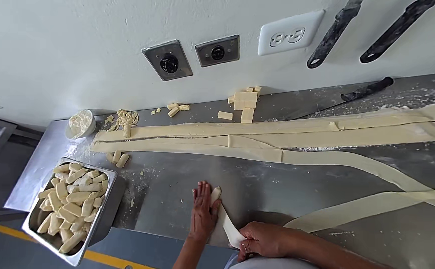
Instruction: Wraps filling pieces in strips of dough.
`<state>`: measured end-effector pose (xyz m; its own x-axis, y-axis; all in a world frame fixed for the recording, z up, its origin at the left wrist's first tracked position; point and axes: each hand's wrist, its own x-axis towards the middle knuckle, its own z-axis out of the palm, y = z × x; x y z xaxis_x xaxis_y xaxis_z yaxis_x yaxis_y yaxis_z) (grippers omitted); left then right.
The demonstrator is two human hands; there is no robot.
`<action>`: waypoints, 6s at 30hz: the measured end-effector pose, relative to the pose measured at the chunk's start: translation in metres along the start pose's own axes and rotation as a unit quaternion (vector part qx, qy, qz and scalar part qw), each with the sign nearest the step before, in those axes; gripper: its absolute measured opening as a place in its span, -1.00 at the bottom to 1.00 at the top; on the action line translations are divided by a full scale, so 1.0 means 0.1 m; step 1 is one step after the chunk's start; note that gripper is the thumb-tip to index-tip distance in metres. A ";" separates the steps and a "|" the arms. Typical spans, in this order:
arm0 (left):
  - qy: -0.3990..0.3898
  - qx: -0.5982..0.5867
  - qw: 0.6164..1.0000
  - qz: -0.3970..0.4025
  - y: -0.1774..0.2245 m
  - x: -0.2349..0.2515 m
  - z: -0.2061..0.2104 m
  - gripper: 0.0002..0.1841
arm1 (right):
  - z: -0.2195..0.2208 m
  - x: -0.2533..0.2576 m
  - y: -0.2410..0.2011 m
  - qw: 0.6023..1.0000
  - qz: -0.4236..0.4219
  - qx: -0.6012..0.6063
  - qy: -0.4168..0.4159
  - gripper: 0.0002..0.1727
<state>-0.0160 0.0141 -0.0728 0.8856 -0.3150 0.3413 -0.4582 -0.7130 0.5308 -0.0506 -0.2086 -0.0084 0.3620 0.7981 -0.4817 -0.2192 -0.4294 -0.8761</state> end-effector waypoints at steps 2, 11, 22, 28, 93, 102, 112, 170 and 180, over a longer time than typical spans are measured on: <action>0.002 -0.003 1.000 -0.002 0.05 0.02 0.03 -0.61 | 0.01 0.01 0.02 1.000 0.001 0.010 -0.007 -0.62; -0.016 -0.022 1.000 -0.008 0.08 0.00 -0.02 -0.55 | 0.02 0.01 0.09 0.988 0.028 0.150 0.008 -0.66; -0.028 -0.044 0.999 0.000 0.20 0.00 0.01 -0.55 | -0.04 0.03 0.09 0.941 0.068 0.328 0.044 -0.66; -0.027 -0.100 0.994 -0.045 0.30 -0.05 0.12 -0.38 | -0.07 0.04 0.08 0.924 0.077 0.364 0.083 -0.61; 0.274 0.170 0.865 -0.385 -1.24 -0.10 -2.56 -0.21 | -0.85 0.31 -0.22 0.883 -0.020 -0.335 0.328 -0.73; -0.050 -0.593 0.779 -0.196 0.86 0.67 -0.14 -0.44 | -1.22 -0.11 -1.31 0.948 -0.005 -0.140 0.286 -0.85; 0.101 -0.663 0.551 -0.497 0.98 0.75 -0.01 -0.63 | -1.49 0.08 -0.44 0.874 0.006 -0.173 0.454 -0.62; 0.040 -0.042 0.997 -0.059 -0.31 0.13 -0.18 -0.67 | -0.55 -0.05 -0.14 0.980 0.056 0.189 0.036 -0.75; 0.001 -0.040 0.999 -0.030 -0.21 0.06 -0.30 -0.70 | -0.33 -0.10 -0.17 0.996 0.059 0.062 0.021 -0.67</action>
<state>-0.0033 0.0461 -0.0587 0.9116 -0.2711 0.3089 -0.4086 -0.6783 0.6107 -0.0211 -0.2233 0.0106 0.3643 0.7258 -0.5835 -0.3722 -0.4609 -0.8056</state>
